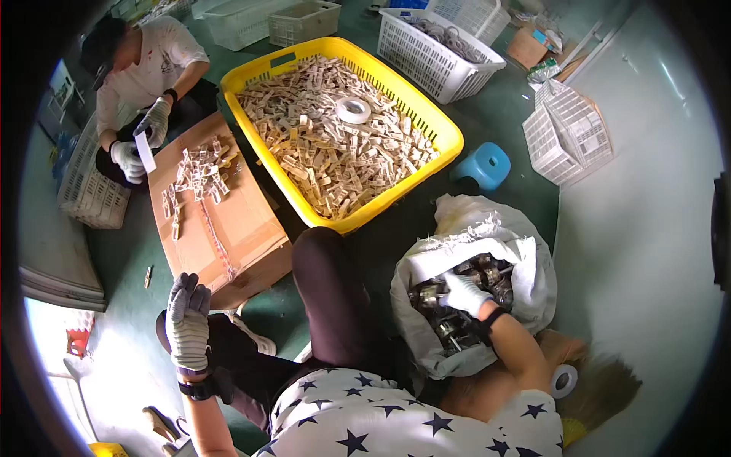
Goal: Assembling and organizing industrial spring clips onto a cardboard surface and securing with tape.
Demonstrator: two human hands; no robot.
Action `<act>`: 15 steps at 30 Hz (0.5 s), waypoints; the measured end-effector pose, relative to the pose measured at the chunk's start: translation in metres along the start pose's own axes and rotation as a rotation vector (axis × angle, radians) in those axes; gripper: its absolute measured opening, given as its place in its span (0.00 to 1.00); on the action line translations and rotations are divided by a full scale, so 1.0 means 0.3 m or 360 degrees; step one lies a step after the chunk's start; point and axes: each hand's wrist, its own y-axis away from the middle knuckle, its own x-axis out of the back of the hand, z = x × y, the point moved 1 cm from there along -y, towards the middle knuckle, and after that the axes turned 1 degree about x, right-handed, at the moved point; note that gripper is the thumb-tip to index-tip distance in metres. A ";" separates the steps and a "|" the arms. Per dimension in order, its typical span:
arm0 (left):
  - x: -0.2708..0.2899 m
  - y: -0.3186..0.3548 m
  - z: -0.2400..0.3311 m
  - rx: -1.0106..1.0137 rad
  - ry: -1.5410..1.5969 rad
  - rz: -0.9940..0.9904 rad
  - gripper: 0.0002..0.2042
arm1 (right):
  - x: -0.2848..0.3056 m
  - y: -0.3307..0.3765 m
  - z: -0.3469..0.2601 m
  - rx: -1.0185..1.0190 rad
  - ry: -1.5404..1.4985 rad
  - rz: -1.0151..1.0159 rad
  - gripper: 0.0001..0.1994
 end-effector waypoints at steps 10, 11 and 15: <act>0.011 -0.130 0.124 0.0036 0.0536 -0.0006 0.17 | 0.461 0.207 -0.557 0.0470 -0.0182 -0.0105 0.22; 0.010 -0.135 0.146 0.0014 0.0543 -0.0029 0.17 | 0.506 0.192 -0.669 0.0822 0.0089 -0.0041 0.22; -0.041 -0.162 0.197 -0.0132 -0.0131 -0.0336 0.28 | 0.521 0.016 -1.093 0.0359 -0.0963 -0.0536 0.33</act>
